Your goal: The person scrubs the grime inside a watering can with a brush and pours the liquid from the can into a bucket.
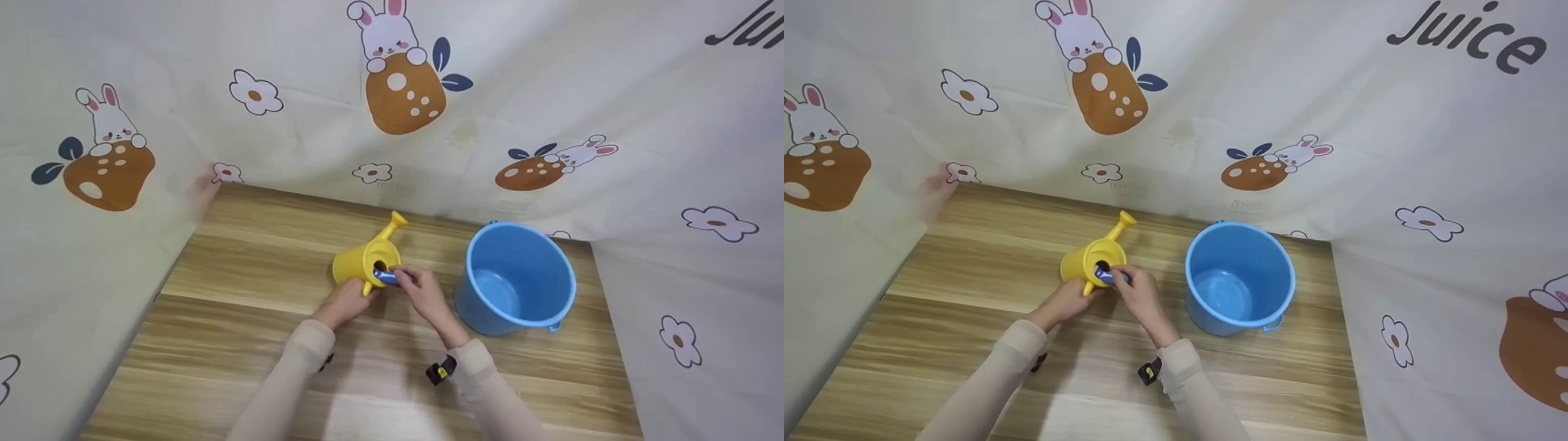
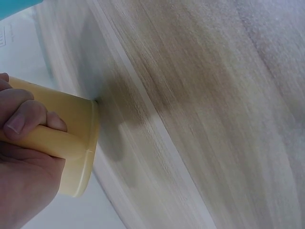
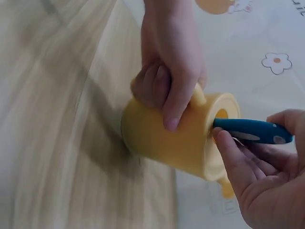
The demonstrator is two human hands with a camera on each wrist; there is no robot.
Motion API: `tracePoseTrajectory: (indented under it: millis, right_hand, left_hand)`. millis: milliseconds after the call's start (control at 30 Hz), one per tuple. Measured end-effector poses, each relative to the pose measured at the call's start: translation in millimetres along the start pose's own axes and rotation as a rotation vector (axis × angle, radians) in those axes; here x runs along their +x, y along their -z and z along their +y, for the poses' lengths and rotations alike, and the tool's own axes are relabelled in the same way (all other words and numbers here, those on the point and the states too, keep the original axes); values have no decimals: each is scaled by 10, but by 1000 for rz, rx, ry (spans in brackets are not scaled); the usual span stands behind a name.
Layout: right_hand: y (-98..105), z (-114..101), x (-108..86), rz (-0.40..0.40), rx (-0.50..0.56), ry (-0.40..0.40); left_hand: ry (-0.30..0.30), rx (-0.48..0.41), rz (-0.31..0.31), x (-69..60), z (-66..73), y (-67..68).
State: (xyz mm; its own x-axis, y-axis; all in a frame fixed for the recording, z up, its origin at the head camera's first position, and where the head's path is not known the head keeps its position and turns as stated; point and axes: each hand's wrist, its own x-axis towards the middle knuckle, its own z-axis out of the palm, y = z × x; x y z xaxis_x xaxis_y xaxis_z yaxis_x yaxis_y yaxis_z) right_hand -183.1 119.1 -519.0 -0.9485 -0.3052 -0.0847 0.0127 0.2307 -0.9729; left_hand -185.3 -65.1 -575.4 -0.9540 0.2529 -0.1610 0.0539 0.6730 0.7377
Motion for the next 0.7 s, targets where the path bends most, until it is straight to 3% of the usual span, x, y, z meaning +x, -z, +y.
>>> tracePoseTrajectory:
  millis: [100, 200, 267, 333, 500, 700]
  right_hand:
    - [3, 6, 15, 8, -198, 36]
    - [-3, 14, 27, 36, -277, 38]
    - [-7, 17, 35, 58, -263, 30]
    - [-9, 13, 33, 63, -241, -29]
    - [-8, 16, 41, -17, -233, -159]
    - [-38, 41, 35, -85, 43, -246]
  left_hand:
    - [6, 10, 1, 2, 0, -1]
    - [16, 23, 0, 2, 0, -2]
    - [22, 27, 2, 0, 2, -3]
    - [27, 33, -1, -3, 5, -3]
    - [17, 39, -5, -7, 6, -1]
    - [25, 19, -16, -9, 1, 2]
